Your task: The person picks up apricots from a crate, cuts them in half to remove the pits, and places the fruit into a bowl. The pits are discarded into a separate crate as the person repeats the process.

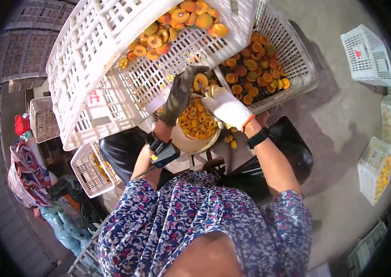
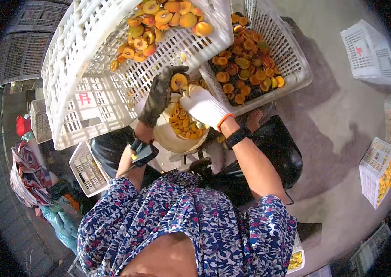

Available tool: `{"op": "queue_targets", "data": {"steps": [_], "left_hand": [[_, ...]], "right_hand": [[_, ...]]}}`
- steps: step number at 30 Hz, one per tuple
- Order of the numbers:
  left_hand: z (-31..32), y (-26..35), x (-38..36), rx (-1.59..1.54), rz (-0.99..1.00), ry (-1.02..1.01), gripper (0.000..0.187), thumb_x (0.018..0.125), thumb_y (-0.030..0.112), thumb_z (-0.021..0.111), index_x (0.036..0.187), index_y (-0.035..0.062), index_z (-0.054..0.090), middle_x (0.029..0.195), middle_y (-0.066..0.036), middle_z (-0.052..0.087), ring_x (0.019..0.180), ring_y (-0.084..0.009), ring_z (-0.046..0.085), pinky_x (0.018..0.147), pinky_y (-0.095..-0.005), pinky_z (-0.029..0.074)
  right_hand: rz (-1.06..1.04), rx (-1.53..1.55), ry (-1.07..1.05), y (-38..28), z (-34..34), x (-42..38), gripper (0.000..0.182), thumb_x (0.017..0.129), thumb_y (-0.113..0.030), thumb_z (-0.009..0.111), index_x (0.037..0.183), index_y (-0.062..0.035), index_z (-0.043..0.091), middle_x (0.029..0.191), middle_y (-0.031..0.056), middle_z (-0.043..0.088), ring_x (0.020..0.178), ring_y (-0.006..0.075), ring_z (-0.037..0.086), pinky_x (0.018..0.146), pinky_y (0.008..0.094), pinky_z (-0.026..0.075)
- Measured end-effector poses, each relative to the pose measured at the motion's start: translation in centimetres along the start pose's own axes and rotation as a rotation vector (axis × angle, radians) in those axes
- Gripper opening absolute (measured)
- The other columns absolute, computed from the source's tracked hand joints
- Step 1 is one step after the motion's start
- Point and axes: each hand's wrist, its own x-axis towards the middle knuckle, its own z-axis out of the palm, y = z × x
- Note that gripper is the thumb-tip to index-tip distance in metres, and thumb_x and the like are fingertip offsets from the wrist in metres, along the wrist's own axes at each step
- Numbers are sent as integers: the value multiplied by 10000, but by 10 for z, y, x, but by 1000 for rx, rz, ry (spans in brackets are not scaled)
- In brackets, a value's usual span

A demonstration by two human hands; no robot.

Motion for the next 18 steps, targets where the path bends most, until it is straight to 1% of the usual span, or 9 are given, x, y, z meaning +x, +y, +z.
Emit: {"op": "queue_targets", "data": {"steps": [2, 5, 8, 10, 11, 14, 16, 17, 18], "left_hand": [[16, 1, 6, -179, -14, 11, 499, 995, 378, 362, 1239, -42, 475, 1166, -143, 564, 1056, -227, 556, 923, -330, 445], [36, -11, -2, -387, 131, 322, 619, 987, 491, 261, 1005, -25, 602, 925, -90, 631, 861, -174, 587, 816, -311, 466], [18, -23, -1, -284, 55, 265, 628, 983, 503, 266, 892, -13, 611, 834, -94, 633, 787, -187, 594, 769, -313, 475], [10, -15, 2, -425, 143, -50, 536, 988, 454, 315, 842, 12, 583, 801, -98, 607, 753, -205, 571, 726, -322, 473], [16, -11, -1, -461, 35, 44, 549, 992, 453, 301, 767, 26, 564, 708, -89, 562, 690, -206, 536, 706, -333, 454], [23, 0, 3, -783, 126, -160, 553, 998, 442, 270, 641, 84, 493, 572, -61, 436, 582, -212, 425, 744, -386, 463], [26, -14, 9, -1183, 154, -304, 565, 979, 496, 274, 708, 84, 550, 648, -83, 513, 607, -251, 475, 799, -484, 459], [22, -26, 8, -1208, 69, -224, 542, 975, 492, 305, 718, 85, 554, 653, -77, 528, 608, -238, 499, 765, -469, 480], [16, -35, 9, -1231, -11, -144, 520, 970, 489, 337, 728, 86, 557, 658, -71, 542, 608, -226, 522, 732, -454, 501]], "right_hand": [[62, 184, -113, 4, 3, 2, 386, 821, -288, 537, 808, 98, 558, 622, 173, 563, 576, 228, 587, 538, 356, 450], [-19, 232, -88, -1, 0, -7, 377, 803, -293, 538, 752, 79, 572, 555, 116, 541, 500, 193, 561, 479, 330, 428], [-20, 219, -133, 0, 0, -7, 366, 797, -290, 532, 740, 70, 566, 529, 103, 519, 458, 196, 534, 440, 319, 408], [151, 99, -246, -17, -7, -16, 368, 810, -306, 534, 711, 47, 559, 519, 90, 505, 439, 182, 508, 415, 310, 396], [9, 33, -278, 6, 6, -1, 361, 823, -318, 537, 739, 33, 557, 527, 77, 514, 420, 165, 487, 393, 294, 391], [-4, 655, -555, 36, 24, 3, 204, 910, -197, 499, 850, -15, 568, 551, 49, 516, 416, 142, 474, 368, 283, 370], [29, 1144, -474, 51, 46, 6, 222, 940, -223, 474, 783, -88, 552, 550, 11, 471, 375, 103, 401, 354, 254, 332], [24, 1142, -466, 52, 45, 5, 222, 940, -223, 474, 783, -88, 552, 550, 11, 471, 375, 103, 401, 354, 254, 332], [-43, 756, -585, 40, 35, -1, 244, 929, -281, 486, 829, -81, 583, 636, 45, 521, 503, 128, 464, 457, 270, 379]]}}
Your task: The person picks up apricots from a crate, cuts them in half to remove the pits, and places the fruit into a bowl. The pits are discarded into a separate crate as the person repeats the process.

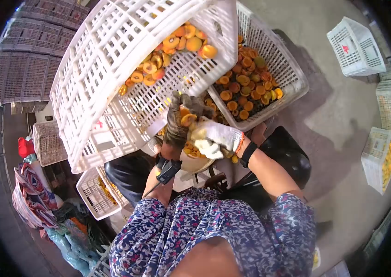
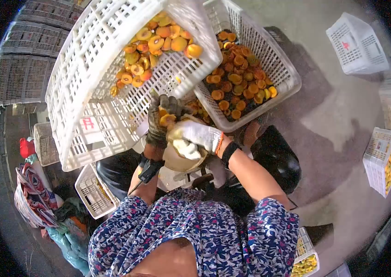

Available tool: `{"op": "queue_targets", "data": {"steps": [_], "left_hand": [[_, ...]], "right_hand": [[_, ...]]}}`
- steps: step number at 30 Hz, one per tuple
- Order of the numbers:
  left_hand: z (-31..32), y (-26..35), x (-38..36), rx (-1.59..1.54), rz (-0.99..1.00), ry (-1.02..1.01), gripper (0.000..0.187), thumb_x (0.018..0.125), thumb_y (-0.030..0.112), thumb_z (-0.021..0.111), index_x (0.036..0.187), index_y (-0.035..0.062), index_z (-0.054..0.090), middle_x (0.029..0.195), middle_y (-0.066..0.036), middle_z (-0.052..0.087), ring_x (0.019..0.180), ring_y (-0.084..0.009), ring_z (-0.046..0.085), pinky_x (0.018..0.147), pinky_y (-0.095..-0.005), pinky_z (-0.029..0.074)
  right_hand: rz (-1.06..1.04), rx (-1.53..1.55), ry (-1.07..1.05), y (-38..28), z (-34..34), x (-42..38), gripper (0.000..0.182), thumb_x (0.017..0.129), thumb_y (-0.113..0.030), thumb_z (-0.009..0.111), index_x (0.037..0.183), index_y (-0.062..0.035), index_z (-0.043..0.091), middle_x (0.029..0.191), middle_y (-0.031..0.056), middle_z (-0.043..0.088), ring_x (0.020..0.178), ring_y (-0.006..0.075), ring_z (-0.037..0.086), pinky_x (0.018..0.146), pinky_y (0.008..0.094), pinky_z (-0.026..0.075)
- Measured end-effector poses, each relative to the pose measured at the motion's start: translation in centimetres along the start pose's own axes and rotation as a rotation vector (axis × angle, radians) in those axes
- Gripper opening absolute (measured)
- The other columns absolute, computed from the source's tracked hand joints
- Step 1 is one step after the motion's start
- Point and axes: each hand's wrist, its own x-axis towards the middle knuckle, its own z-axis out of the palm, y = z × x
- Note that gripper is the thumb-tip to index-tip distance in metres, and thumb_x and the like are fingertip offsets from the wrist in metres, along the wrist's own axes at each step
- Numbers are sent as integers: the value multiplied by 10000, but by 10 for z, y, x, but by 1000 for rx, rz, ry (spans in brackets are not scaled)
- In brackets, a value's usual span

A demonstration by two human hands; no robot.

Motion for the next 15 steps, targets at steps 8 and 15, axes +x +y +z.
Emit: {"op": "queue_targets", "data": {"steps": [8, 15], "left_hand": [[19, 16, 55, 950, 358, 23, 473, 951, 436, 437, 1180, 30, 513, 1140, -161, 568, 1010, -277, 590, 863, -391, 517], [19, -8, 159, 2211, 973, 304, 382, 847, 214, 569, 1211, 112, 514, 1206, -152, 533, 1063, -318, 544, 889, -440, 444]], "right_hand": [[92, -1287, 363, 39, 6, -20, 269, 740, -272, 536, 811, -48, 668, 807, 206, 648, 768, 378, 633, 697, 453, 503], [-17, -1554, 260, 11, 3, -34, 206, 857, -193, 485, 874, -54, 636, 872, 199, 633, 831, 339, 628, 710, 447, 505]]}}
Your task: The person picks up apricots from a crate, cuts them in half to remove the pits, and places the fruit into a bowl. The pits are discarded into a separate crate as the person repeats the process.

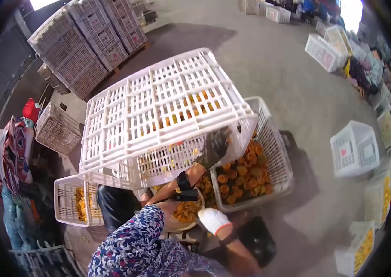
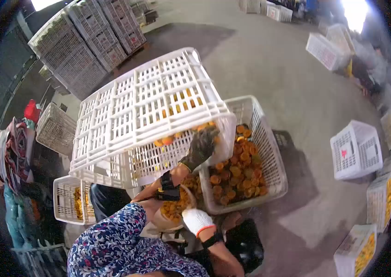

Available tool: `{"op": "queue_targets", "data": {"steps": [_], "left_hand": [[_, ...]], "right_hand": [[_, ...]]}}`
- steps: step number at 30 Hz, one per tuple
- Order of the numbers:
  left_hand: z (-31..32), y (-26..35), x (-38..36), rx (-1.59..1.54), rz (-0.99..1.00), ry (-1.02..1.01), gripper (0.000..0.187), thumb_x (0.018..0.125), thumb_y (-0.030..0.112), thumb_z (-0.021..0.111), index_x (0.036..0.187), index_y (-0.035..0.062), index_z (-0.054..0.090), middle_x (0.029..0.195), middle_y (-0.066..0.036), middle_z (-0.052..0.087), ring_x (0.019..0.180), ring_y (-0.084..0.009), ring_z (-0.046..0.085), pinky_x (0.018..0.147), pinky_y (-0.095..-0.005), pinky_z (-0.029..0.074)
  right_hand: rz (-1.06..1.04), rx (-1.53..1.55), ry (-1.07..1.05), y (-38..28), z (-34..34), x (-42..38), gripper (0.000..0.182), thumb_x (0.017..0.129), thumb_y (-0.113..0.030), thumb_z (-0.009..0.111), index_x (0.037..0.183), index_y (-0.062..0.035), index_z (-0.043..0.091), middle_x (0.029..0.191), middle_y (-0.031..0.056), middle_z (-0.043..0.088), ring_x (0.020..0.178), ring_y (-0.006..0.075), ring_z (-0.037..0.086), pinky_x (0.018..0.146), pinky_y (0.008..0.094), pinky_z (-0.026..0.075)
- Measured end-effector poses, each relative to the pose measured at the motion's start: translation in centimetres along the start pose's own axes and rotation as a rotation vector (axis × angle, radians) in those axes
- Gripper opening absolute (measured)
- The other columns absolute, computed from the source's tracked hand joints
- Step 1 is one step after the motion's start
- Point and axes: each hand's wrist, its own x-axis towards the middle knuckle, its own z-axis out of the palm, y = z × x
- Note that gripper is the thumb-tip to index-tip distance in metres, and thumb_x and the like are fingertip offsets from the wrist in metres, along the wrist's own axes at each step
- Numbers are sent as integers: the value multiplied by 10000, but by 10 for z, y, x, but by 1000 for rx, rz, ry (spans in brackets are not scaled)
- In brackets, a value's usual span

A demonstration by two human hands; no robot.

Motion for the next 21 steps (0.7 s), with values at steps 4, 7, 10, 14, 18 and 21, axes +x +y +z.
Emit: {"op": "queue_targets", "data": {"steps": [4, 7, 10, 14, 18, 21], "left_hand": [[16, -21, -3, 210, 138, -148, 378, 807, 177, 570, 1180, 127, 542, 1115, -140, 569, 969, -306, 565, 852, -442, 453], [12, -30, -1, 216, 213, -173, 367, 798, 165, 563, 1163, 132, 556, 1067, -136, 583, 925, -301, 571, 834, -443, 455], [1, -36, 4, 65, 362, -129, 336, 802, 159, 544, 1136, 136, 574, 991, -132, 595, 865, -293, 574, 811, -444, 457], [-27, -26, -4, 142, 328, -473, 271, 840, 130, 513, 1098, 119, 595, 934, -163, 605, 866, -274, 590, 820, -427, 466], [-30, -50, -19, 23, 229, -435, 274, 849, 135, 511, 1111, 111, 586, 959, -162, 601, 878, -277, 589, 817, -423, 471], [-29, -61, -35, -24, 176, -407, 277, 855, 138, 509, 1121, 104, 579, 978, -161, 597, 888, -279, 588, 815, -419, 474]], "right_hand": [[16, 10, -7, 8, 10, 5, 218, 876, -178, 460, 981, -56, 606, 909, 183, 634, 844, 353, 620, 709, 446, 504], [10, 70, 83, 5, 16, 11, 234, 887, -170, 441, 1005, -57, 609, 946, 191, 630, 869, 355, 613, 733, 448, 497], [10, 72, 55, 14, 32, 25, 286, 853, -244, 481, 1000, -27, 596, 925, 222, 621, 868, 376, 603, 744, 457, 489], [-14, 54, 106, 23, 41, 30, 290, 798, -261, 526, 894, 0, 607, 830, 238, 620, 806, 402, 603, 718, 471, 486], [143, 50, -42, 0, -2, 26, 295, 814, -222, 463, 919, -20, 650, 912, 207, 647, 867, 357, 619, 759, 445, 496], [211, 77, 10, 10, 12, 31, 309, 796, -250, 494, 940, -31, 658, 915, 220, 644, 852, 359, 625, 744, 446, 504]]}}
